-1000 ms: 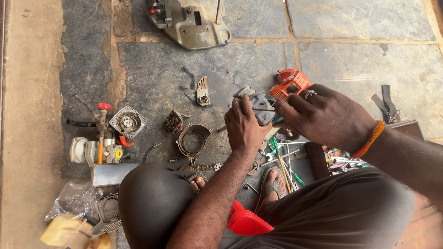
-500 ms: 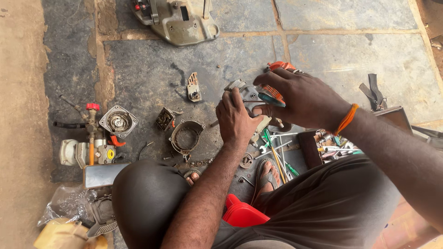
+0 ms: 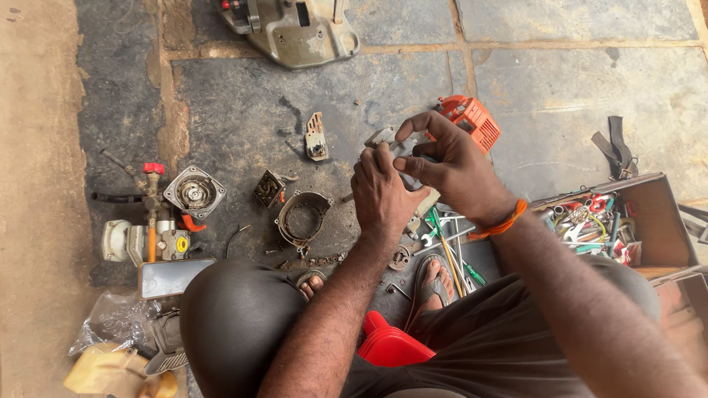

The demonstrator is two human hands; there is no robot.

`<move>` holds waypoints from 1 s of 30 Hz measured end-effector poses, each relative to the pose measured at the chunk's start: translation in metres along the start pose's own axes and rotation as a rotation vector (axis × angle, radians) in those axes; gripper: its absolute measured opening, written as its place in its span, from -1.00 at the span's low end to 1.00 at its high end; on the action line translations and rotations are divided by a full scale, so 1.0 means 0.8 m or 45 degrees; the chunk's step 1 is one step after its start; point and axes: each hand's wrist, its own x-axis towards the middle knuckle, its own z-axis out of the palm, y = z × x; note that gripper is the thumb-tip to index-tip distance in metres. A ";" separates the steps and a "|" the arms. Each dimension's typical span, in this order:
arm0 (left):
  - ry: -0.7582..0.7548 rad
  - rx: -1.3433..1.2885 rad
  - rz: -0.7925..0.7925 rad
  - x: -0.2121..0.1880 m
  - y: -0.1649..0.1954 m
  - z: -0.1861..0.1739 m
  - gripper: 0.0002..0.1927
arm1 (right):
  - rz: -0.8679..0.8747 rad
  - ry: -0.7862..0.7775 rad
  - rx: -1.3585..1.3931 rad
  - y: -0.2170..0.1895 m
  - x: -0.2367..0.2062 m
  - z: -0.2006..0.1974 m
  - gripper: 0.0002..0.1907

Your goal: The person sits on a small stool and uses a screwdriver to remove screws from a small engine block. They then detach a cover, inspect the internal components, and reattach the cover, securing it with the screws.

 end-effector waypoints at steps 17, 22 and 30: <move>0.030 -0.070 -0.004 -0.024 -0.001 -0.007 0.15 | -0.274 0.176 -0.947 -0.020 -0.057 0.014 -0.22; 0.057 -0.046 0.012 -0.024 -0.004 -0.006 0.14 | 0.093 0.146 -1.375 -0.034 -0.066 0.022 -0.48; 0.020 -0.015 0.005 -0.019 0.004 -0.006 0.15 | -0.117 0.030 -1.335 -0.036 -0.058 0.001 -0.67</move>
